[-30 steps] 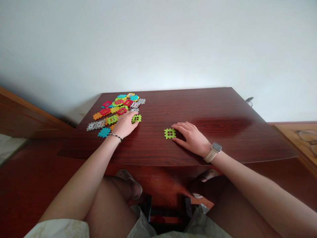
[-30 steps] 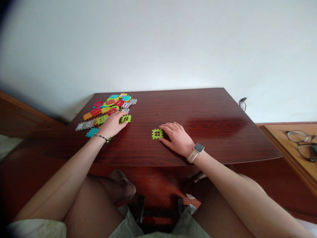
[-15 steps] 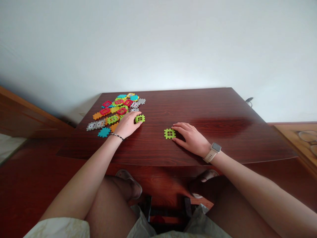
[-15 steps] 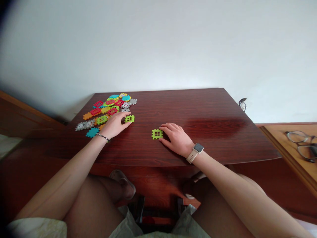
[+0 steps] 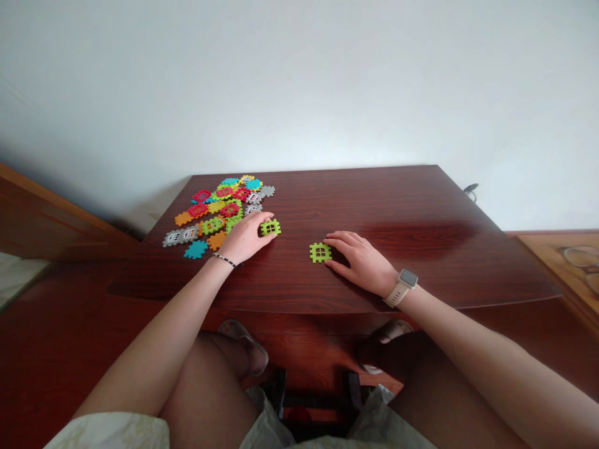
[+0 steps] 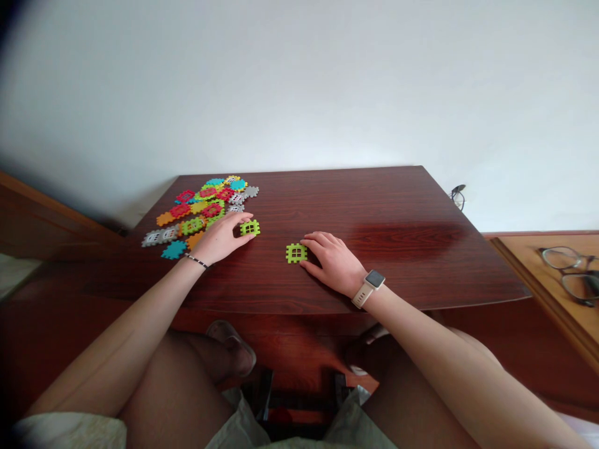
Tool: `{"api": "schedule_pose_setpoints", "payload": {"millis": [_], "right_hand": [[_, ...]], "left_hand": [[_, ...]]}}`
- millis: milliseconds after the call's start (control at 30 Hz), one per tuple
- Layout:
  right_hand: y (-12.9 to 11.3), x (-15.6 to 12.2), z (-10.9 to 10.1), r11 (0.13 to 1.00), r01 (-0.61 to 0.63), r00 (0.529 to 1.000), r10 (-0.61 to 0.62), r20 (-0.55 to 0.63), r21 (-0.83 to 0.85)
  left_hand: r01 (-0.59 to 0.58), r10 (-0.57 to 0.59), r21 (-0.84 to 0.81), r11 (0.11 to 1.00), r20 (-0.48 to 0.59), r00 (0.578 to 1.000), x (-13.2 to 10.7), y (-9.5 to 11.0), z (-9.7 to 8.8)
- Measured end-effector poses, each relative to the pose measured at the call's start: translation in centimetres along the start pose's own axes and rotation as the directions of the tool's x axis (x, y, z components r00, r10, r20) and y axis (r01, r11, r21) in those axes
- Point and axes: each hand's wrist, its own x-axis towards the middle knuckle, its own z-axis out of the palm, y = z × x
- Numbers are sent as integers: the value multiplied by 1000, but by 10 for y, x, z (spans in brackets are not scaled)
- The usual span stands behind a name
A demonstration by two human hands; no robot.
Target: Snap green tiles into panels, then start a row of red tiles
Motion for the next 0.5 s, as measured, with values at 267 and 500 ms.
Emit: {"api": "schedule_pose_setpoints", "payload": {"millis": [267,500], "right_hand": [[4,1,0,1000,1,1000,-1,-1,18],[4,2,0,1000,5,1000,-5,-9,14]], "left_hand": [[-70,71,-37,997,36,997,-9,30,7],[-145,147,-47,988,63,987,-16,54,15]]}}
